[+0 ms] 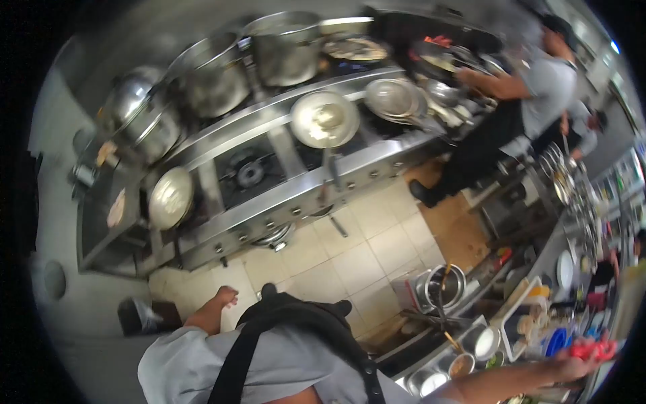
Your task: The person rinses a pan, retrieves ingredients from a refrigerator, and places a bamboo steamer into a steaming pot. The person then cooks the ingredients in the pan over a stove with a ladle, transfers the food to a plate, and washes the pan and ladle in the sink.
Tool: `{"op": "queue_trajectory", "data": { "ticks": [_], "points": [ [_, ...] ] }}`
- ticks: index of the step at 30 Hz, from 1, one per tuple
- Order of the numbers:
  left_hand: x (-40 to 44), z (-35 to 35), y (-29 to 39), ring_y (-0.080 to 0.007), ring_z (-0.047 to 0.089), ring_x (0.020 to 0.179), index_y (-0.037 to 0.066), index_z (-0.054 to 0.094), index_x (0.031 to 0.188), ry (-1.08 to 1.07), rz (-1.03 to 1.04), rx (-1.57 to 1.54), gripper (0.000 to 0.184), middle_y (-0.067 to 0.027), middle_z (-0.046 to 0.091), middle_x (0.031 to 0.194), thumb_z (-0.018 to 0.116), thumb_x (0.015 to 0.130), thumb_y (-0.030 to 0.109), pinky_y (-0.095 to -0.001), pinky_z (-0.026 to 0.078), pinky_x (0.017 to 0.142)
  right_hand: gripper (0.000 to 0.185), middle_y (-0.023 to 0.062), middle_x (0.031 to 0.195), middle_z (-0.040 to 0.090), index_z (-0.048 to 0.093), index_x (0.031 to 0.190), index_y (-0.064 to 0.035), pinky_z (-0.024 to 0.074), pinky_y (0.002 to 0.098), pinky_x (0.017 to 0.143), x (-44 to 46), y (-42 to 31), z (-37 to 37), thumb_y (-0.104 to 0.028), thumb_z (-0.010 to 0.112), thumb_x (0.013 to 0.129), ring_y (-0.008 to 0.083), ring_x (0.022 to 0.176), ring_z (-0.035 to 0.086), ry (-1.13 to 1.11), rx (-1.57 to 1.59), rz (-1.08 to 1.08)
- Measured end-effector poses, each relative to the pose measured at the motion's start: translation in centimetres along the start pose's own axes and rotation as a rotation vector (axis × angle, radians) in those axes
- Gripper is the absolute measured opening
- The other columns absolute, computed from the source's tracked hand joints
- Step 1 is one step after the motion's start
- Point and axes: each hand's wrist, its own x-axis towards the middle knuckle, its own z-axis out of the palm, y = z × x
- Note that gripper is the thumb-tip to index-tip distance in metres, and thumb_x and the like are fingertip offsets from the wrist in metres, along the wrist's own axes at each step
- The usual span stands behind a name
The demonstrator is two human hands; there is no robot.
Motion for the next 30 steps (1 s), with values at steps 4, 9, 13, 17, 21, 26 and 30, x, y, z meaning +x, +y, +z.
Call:
{"op": "queue_trajectory", "data": {
  "ticks": [4,9,13,17,21,26,30],
  "points": [
    [2.9,-1.1,-5.4,-0.0231,0.065,0.065,0.005,0.061,0.102,0.003,-0.071,-0.18,0.03,-0.0121,0.066,0.084,0.059,0.088,0.031,-0.0407,0.052,0.052,0.042,-0.0013,0.086,0.06,0.058,0.117,-0.0079,0.0374,0.0205,0.05,-22.0,-7.5,16.4,-0.042,0.051,0.093,0.0045,0.066,0.049,-0.638,0.428,0.505],
    [7.5,-3.2,-7.2,-0.0274,0.065,0.077,0.009,0.052,0.119,0.064,-0.221,-0.969,0.039,-0.0117,0.063,0.097,0.052,0.092,0.037,-0.0472,0.051,0.065,0.047,0.001,0.069,0.055,0.062,0.108,-0.0037,0.0377,0.0249,0.054,-53.8,-17.5,25.0,-0.043,0.039,0.099,0.0084,0.058,0.044,-1.836,0.276,0.565],
    [13.8,-5.0,-4.9,-0.03,0.064,0.084,0.012,0.044,0.128,0.173,-0.292,-1.322,0.047,-0.0117,0.052,0.12,0.046,0.094,0.044,-0.0485,0.051,0.066,0.034,0.002,0.071,0.058,0.062,0.113,-0.0013,0.0431,0.025,0.059,-69.2,-25.6,28.9,-0.029,0.049,0.097,0.0097,0.064,0.052,-2.03,0.398,0.399],
    [18.7,-4.7,-4.8,-0.034,0.059,0.103,0.011,0.04,0.125,0.171,-0.013,-1.681,0.04,-0.0127,0.044,0.127,0.045,0.097,0.038,-0.0549,0.051,0.077,0.032,0.0036,0.067,0.056,0.061,0.106,0.0013,0.0438,0.0285,0.058,-76.6,-30.9,33.0,-0.028,0.05,0.097,0.0132,0.061,0.054,-2.087,0.272,0.168],
    [29.7,1.1,-7.9,-0.0284,0.059,0.1,0.009,0.052,0.112,-0.112,0.376,-1.994,0.027,-0.0099,0.057,0.109,0.049,0.097,0.031,-0.049,0.052,0.081,0.028,0.0018,0.063,0.052,0.061,0.1,0.0006,0.0396,0.0274,0.055,-79.6,-32.7,34.6,-0.024,0.049,0.098,0.0105,0.058,0.047,-2.103,0.218,0.21],
    [29.0,-4.4,1.3,-0.0277,0.06,0.091,0.009,0.054,0.106,-0.234,0.365,-2.198,0.037,-0.0105,0.058,0.101,0.045,0.093,0.042,-0.0462,0.051,0.074,0.028,0.0019,0.063,0.051,0.061,0.102,0.0003,0.0388,0.0258,0.056,-80.3,-34.9,35.5,-0.025,0.048,0.098,0.0095,0.058,0.045,-2.128,0.137,0.237],
    [28.2,-5.2,3.8,-0.0271,0.06,0.084,0.008,0.055,0.102,-0.301,0.306,-2.235,0.046,-0.0109,0.06,0.095,0.042,0.09,0.051,-0.0439,0.05,0.069,0.031,0.0038,0.065,0.055,0.06,0.105,0.0007,0.041,0.0267,0.058,-81.7,-35.4,36.0,-0.027,0.046,0.099,0.011,0.061,0.05,-2.12,0.184,0.297]
  ]
}}
